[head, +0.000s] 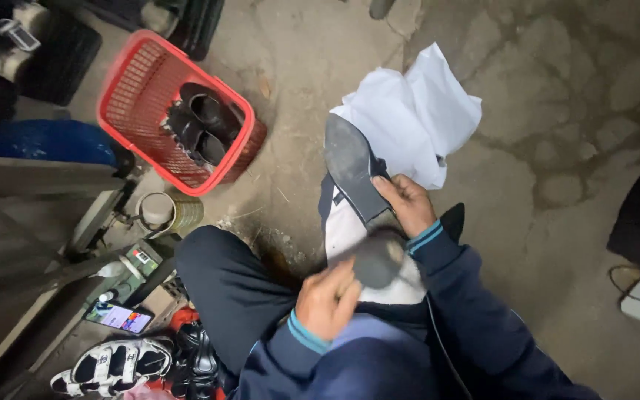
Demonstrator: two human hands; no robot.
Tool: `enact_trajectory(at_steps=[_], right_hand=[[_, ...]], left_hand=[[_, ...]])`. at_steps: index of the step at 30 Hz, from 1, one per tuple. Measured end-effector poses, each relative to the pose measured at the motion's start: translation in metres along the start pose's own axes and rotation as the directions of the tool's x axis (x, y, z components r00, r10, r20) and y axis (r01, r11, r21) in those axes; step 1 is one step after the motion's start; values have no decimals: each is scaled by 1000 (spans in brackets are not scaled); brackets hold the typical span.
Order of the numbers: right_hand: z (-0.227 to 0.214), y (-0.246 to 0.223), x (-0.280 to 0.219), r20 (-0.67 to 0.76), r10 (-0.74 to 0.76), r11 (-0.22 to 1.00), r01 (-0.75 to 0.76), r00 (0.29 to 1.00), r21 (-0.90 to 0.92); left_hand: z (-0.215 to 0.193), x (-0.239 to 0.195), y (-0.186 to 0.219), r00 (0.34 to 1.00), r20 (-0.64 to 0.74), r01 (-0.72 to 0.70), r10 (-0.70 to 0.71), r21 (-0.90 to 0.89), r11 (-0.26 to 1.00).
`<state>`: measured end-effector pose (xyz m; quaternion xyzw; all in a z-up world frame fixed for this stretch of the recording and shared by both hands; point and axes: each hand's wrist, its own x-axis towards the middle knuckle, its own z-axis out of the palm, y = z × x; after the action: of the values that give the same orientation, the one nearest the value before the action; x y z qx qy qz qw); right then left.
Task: The person cleans a black shoe by first scrubbing the sole with a small brush and then brushing the upper leather with a larger yellow brush. The shoe is held in the left hand and worked on over a white cloth placed on the person's lap.
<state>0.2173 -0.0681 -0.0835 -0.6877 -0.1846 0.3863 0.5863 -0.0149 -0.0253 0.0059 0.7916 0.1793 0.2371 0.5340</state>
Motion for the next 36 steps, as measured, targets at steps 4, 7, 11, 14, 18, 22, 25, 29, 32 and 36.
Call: enact_trajectory(at_steps=[4, 7, 11, 14, 18, 22, 25, 29, 32, 36], right_hand=[[-2, -2, 10, 0, -53, 996, 53, 999, -71], [-5, 6, 0, -10, 15, 1000, -16, 1000, -25], [-3, 1, -3, -31, 93, 996, -93, 995, -14], [-5, -8, 2, 18, 43, 993, -41, 999, -114], [-29, 78, 35, -34, 28, 967, -35, 999, -251], [-31, 74, 28, -28, 113, 978, -117, 993, -175], [-32, 77, 35, -22, 101, 977, -104, 995, -185], [-37, 76, 43, -4, 107, 968, -106, 994, -227], [-42, 85, 40, 45, 81, 977, -70, 996, -203], [-41, 84, 45, 19, 108, 977, -103, 994, -186]], left_hand=[[-10, 12, 0, 975, 47, 221, -219, -55, 974], [-1, 3, -8, 981, -2, 193, -193, -29, 981], [-5, 6, -17, 940, -37, 340, -338, 48, 939], [0, 6, -18, 954, -183, 227, -238, -82, 971], [-1, 18, -45, 938, -208, 282, -277, -9, 959], [0, 15, -44, 940, -310, 151, -142, 3, 989], [-4, 25, -43, 944, -293, 175, -154, 44, 984], [-8, 26, -28, 944, -303, 119, -130, -56, 991], [8, 8, -71, 946, -318, 88, -60, 75, 993], [0, 15, -45, 942, -262, 244, -212, 96, 965]])
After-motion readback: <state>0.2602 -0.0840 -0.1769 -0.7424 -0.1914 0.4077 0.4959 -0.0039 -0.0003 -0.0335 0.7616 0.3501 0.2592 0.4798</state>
